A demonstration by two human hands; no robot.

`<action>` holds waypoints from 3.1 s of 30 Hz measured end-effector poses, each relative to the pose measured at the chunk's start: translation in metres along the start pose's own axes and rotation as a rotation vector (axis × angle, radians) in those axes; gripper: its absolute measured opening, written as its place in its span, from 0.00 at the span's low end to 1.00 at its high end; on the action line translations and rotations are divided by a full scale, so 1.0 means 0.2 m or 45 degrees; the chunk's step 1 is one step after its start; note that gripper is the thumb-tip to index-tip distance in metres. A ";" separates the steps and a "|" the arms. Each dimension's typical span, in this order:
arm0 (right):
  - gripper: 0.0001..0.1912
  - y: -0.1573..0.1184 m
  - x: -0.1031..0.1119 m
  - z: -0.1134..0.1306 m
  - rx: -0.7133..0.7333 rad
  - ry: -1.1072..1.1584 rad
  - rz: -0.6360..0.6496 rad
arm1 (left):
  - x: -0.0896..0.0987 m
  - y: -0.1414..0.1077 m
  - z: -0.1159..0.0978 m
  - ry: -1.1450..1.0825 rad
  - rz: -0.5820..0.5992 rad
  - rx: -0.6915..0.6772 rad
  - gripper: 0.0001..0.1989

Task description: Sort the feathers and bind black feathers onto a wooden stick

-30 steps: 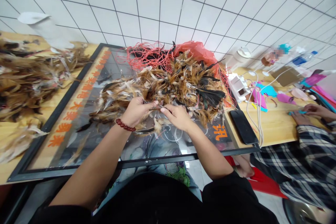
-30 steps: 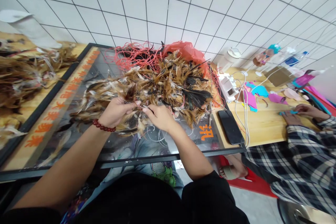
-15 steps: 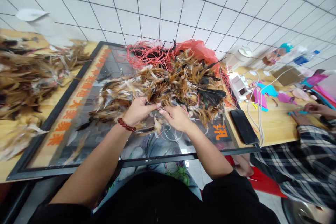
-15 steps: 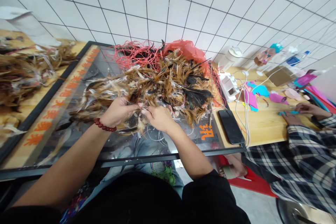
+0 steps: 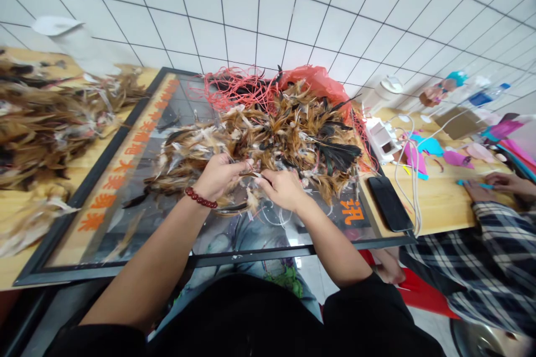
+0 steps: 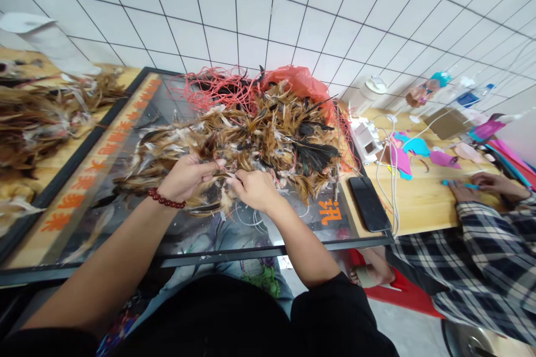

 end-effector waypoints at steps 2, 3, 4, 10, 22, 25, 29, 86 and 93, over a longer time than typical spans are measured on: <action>0.25 0.00 0.00 0.00 -0.018 -0.012 -0.015 | 0.00 0.00 -0.01 0.001 -0.008 -0.019 0.15; 0.25 0.00 0.01 -0.01 -0.021 -0.012 -0.026 | 0.00 0.00 -0.01 0.006 -0.005 -0.032 0.15; 0.25 0.00 0.01 -0.01 -0.022 -0.010 -0.039 | 0.00 0.00 -0.01 0.018 0.000 -0.045 0.15; 0.26 0.00 0.02 -0.01 -0.039 -0.013 -0.045 | 0.00 0.01 0.02 0.090 0.057 -0.084 0.19; 0.27 0.00 0.02 -0.02 -0.058 -0.047 -0.142 | 0.02 0.01 0.05 -0.081 -0.010 0.030 0.10; 0.27 0.00 0.04 -0.04 -0.086 -0.002 -0.215 | 0.00 0.01 0.07 -0.289 0.017 0.152 0.03; 0.26 -0.01 0.05 -0.04 -0.077 0.064 -0.283 | -0.02 0.00 0.09 -0.527 0.075 0.288 0.07; 0.25 0.00 0.03 0.01 0.048 -0.145 -0.278 | -0.14 -0.05 0.07 1.243 0.350 -0.560 0.09; 0.25 0.00 0.03 0.00 0.061 -0.110 -0.301 | -0.14 -0.04 0.09 0.931 0.429 -0.461 0.04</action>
Point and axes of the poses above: each hand's wrist, its own y-axis towards the middle knuckle, its own x-axis out of the back of the hand, z = x × y, the point moved 6 cm from there along y, towards the middle knuckle, and after that the axes turned 8 degrees about -x, right-handed, at the moved point
